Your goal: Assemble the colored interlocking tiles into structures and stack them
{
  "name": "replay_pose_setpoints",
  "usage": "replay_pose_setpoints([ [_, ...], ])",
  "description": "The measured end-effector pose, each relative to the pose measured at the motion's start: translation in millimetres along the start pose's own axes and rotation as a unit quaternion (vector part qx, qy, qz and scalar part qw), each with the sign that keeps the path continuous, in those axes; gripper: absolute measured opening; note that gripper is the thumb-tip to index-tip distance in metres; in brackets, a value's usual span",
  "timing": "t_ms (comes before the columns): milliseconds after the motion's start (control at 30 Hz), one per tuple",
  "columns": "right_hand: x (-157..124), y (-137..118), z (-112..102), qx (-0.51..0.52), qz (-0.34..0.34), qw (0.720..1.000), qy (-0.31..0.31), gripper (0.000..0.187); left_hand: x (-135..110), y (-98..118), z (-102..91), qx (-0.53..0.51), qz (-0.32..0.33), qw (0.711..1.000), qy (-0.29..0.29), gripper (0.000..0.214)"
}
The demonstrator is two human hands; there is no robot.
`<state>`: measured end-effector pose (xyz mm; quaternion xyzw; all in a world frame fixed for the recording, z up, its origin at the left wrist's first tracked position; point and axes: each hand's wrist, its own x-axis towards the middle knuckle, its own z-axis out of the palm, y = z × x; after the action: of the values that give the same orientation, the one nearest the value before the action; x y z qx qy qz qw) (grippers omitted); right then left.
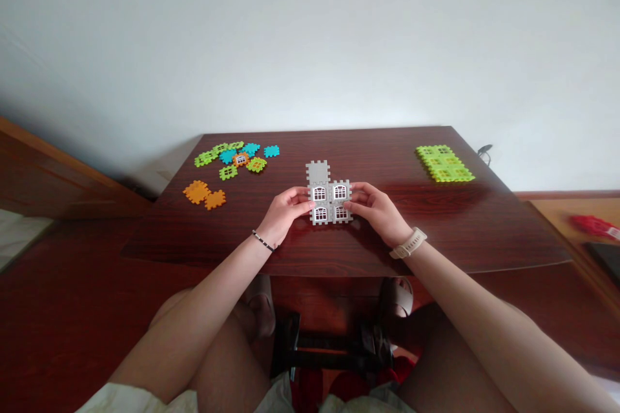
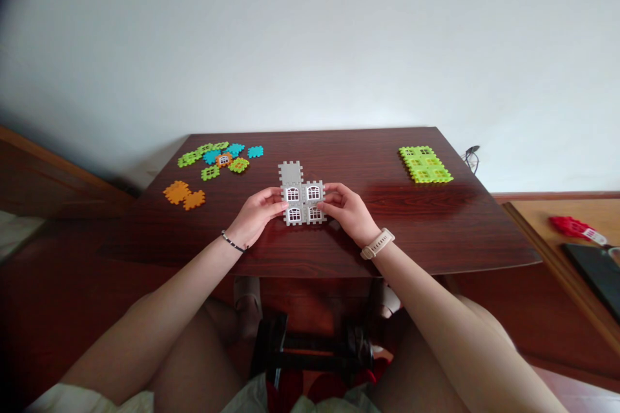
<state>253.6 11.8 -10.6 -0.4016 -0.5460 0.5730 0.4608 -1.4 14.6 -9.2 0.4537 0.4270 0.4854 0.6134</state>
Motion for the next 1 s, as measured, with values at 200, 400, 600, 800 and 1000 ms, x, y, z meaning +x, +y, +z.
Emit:
replay_pose_setpoints([
  [200,1,2,0,-0.005,-0.006,1.000,0.005,0.049,0,-2,-0.1,0.018,0.009,1.000,-0.003,0.039],
  [400,-2,-1,7,0.006,0.000,1.000,-0.003,0.050,-5,2,6.0,0.068,0.011,0.997,-0.047,0.039],
  [600,-5,-4,14,0.010,-0.001,1.000,-0.002,0.049,-7,4,8.3,0.099,0.006,0.995,-0.023,0.037],
  [800,-3,0,13,-0.002,-0.010,1.000,-0.003,0.047,-7,2,7.7,0.117,0.009,0.993,-0.015,0.037],
  [1000,-6,0,13,-0.019,-0.026,0.999,0.000,0.047,-9,3,9.6,0.128,0.015,0.992,-0.006,0.036],
])
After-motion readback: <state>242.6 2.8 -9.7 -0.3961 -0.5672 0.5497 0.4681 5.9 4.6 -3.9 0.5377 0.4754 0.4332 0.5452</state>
